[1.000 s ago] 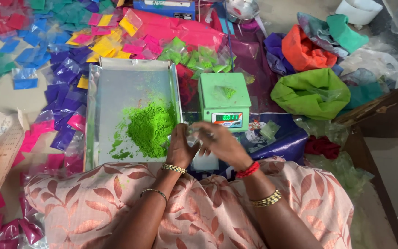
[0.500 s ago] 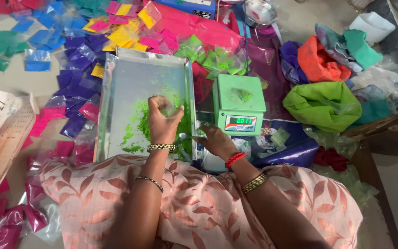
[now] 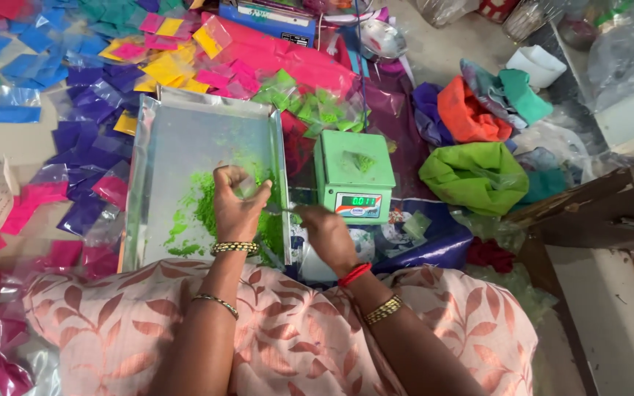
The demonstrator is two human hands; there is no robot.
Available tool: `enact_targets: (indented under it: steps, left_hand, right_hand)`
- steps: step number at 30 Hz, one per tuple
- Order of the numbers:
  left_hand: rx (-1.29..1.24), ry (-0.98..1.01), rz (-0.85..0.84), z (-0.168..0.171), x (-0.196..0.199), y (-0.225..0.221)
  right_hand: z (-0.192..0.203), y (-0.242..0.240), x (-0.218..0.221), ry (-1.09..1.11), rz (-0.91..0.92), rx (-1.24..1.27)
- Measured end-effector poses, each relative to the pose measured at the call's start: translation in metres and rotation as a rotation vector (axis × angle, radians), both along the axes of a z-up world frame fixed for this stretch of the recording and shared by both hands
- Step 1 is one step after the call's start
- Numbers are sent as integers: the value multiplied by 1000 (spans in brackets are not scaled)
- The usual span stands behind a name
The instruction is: The person measures colorful powder using a scale and spoon, then packages it into small plastic bags.
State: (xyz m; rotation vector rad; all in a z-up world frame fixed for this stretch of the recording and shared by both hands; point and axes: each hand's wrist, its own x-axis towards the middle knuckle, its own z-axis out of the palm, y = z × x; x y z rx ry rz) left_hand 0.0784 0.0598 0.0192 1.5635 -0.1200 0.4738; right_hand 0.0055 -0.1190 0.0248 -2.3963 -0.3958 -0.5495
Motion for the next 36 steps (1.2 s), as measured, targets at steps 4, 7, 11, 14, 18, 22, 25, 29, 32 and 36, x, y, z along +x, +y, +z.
enact_targets:
  steps: [4, 7, 11, 14, 18, 22, 25, 29, 32, 36]
  left_hand:
    - [-196, 122, -110, 12, -6, 0]
    - [-202, 114, -135, 12, -9, -3]
    - [-174, 139, -155, 14, -13, -8]
    - [-168, 151, -161, 11, -15, -9]
    - [-150, 113, -142, 4, -14, -7]
    - [-136, 144, -148, 8, -15, -8]
    - [-143, 155, -178, 7, -15, -8]
    - [-137, 150, -193, 8, -15, -10]
    - [-141, 169, -201, 7, -14, -11]
    - [-164, 171, -222, 1, -13, -13]
  right_hand:
    - [11, -48, -9, 201, -226, 482]
    - [27, -85, -30, 125, -369, 798]
    - [41, -111, -38, -41, -569, 827]
    - [43, -114, -29, -78, -672, 760]
    - [30, -116, -7, -46, -766, 583]
    - [12, -119, 8, -95, -746, 404]
    - [6, -117, 13, -162, -713, 324]
    - [3, -119, 18, -116, -722, 462]
    - [-15, -132, 24, -38, -688, 749]
    - [-22, -141, 25, 66, -606, 1137]
